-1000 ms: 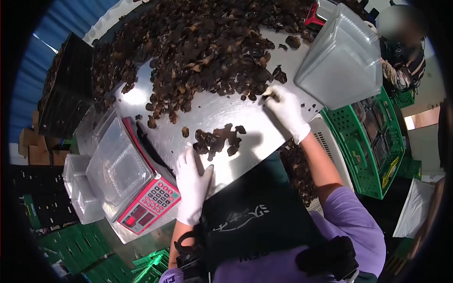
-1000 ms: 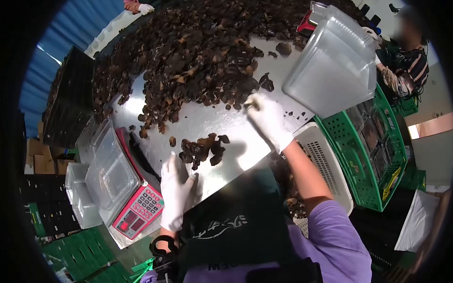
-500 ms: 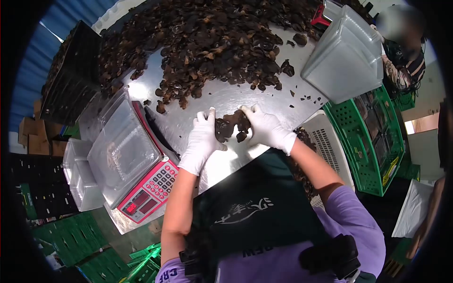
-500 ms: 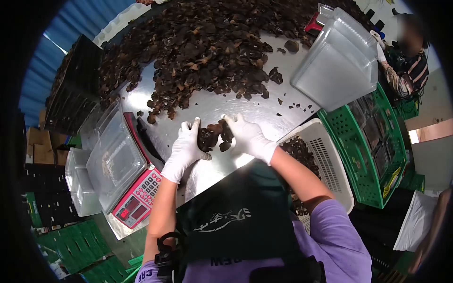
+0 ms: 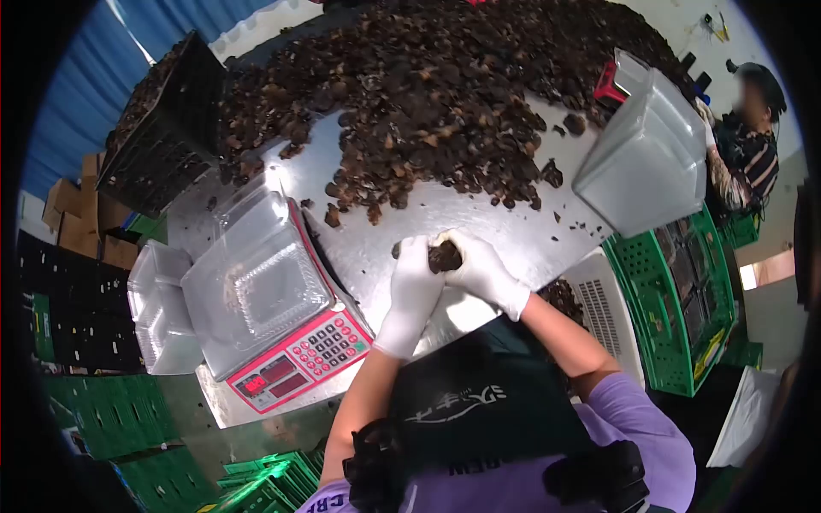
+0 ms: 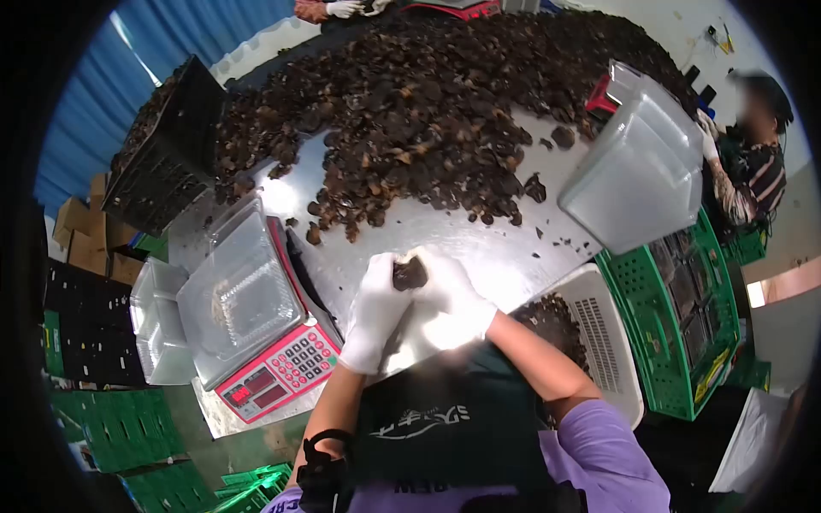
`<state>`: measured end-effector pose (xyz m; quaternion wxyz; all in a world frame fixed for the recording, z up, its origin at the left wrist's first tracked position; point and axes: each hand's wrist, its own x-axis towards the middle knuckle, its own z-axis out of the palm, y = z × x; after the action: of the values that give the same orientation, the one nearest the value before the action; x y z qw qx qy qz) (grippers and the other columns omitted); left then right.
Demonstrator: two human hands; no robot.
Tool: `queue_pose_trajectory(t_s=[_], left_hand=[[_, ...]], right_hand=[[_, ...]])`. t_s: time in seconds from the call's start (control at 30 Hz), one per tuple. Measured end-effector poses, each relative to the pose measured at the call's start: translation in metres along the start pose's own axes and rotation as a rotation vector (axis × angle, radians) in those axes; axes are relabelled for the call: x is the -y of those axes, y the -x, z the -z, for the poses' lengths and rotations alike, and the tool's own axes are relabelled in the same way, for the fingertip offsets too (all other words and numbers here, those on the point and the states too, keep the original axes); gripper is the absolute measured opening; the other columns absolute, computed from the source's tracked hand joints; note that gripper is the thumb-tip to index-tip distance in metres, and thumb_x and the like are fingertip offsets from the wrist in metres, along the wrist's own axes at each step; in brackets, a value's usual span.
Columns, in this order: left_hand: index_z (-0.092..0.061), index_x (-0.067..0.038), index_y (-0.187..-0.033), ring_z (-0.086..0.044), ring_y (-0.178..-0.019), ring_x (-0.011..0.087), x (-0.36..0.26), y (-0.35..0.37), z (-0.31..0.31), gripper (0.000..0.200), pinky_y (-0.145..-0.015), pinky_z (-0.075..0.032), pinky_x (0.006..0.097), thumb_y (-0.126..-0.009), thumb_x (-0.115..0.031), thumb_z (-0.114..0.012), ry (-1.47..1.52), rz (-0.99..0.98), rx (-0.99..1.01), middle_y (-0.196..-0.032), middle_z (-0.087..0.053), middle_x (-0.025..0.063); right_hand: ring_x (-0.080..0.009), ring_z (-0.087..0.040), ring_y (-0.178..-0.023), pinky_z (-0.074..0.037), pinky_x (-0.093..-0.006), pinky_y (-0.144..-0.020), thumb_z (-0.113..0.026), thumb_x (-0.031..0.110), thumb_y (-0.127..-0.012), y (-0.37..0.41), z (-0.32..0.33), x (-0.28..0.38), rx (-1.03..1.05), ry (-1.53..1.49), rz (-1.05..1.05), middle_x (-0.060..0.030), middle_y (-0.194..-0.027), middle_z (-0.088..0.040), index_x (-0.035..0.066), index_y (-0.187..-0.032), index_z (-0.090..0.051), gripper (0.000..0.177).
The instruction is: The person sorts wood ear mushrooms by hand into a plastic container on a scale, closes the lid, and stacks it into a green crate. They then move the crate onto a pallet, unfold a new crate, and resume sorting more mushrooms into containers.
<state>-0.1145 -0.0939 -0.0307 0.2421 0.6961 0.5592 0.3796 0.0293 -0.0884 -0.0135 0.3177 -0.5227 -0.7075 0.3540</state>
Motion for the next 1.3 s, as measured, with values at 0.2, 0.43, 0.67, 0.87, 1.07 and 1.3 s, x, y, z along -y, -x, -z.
queue_pose_trajectory(t_s=[0.2, 0.43, 0.67, 0.87, 1.07, 1.3], left_hand=[[-0.057, -0.003, -0.106, -0.059, -0.09, 0.0228, -0.056, 0.018, 0.177, 0.046, -0.083, -0.048, 0.0312, -0.063, 0.011, -0.066, -0.195, 0.041, -0.253, -0.099, -0.058, 0.0106], [-0.055, -0.003, -0.117, -0.058, -0.092, 0.0154, 0.051, 0.045, 0.263, 0.055, -0.079, -0.051, 0.0274, -0.066, 0.007, -0.072, -0.065, 0.435, -0.16, -0.104, -0.058, 0.0048], [-0.052, -0.001, -0.129, -0.056, -0.109, 0.0295, 0.013, 0.056, 0.255, 0.062, -0.096, -0.044, 0.0363, -0.072, -0.003, -0.076, -0.386, 0.339, -0.177, -0.115, -0.056, 0.0132], [-0.06, 0.001, -0.117, -0.055, -0.112, 0.0344, -0.033, 0.055, 0.207, 0.043, -0.097, -0.044, 0.0408, -0.074, 0.006, -0.066, -0.369, 0.073, -0.371, -0.121, -0.058, 0.0183], [-0.05, 0.0, -0.13, -0.048, -0.118, 0.0387, -0.026, 0.048, 0.089, 0.057, -0.1, -0.042, 0.0422, -0.079, -0.015, -0.07, -0.074, -0.011, 0.198, -0.128, -0.05, 0.021], [-0.057, -0.001, -0.115, -0.052, -0.107, 0.0365, 0.028, 0.026, 0.008, 0.041, -0.089, -0.046, 0.0423, -0.076, -0.01, -0.067, -0.373, -0.031, -0.003, -0.118, -0.053, 0.0186]], right_hand=[[-0.0297, -0.062, -0.095, -0.051, -0.0369, -0.081, -0.074, 0.01, -0.067, -0.044, -0.044, 0.141, 0.138, -0.21, 0.399, -0.0124, -0.108, -0.055, 0.007, -0.116, -0.055, 0.053], [-0.0322, -0.068, -0.08, -0.057, -0.0378, -0.067, -0.079, 0.023, -0.069, -0.083, -0.101, 0.21, 0.345, 0.36, 0.531, -0.0187, -0.11, -0.053, 0.002, -0.14, -0.034, 0.087], [-0.0337, -0.058, -0.109, -0.047, -0.0455, -0.087, -0.07, 0.041, -0.076, -0.227, -0.054, 0.12, -0.078, 0.462, 0.252, -0.0184, -0.116, -0.057, 0.015, -0.125, -0.056, 0.058], [-0.0326, -0.047, -0.12, -0.035, -0.0491, -0.099, -0.065, 0.062, -0.075, -0.235, -0.057, 0.006, 0.123, 0.944, 0.195, -0.0133, -0.123, -0.055, 0.021, -0.128, -0.06, 0.067], [-0.0294, -0.045, -0.123, -0.029, -0.0473, -0.107, -0.072, 0.047, -0.072, -0.133, -0.034, -0.002, 0.005, 0.761, 0.334, -0.0121, -0.117, -0.058, 0.016, -0.107, -0.068, 0.046], [-0.0301, -0.04, -0.13, -0.025, -0.0504, -0.109, -0.072, 0.032, -0.074, -0.031, 0.016, -0.042, -0.178, 0.737, 0.243, -0.0114, -0.126, -0.052, 0.016, -0.116, -0.06, 0.046]])
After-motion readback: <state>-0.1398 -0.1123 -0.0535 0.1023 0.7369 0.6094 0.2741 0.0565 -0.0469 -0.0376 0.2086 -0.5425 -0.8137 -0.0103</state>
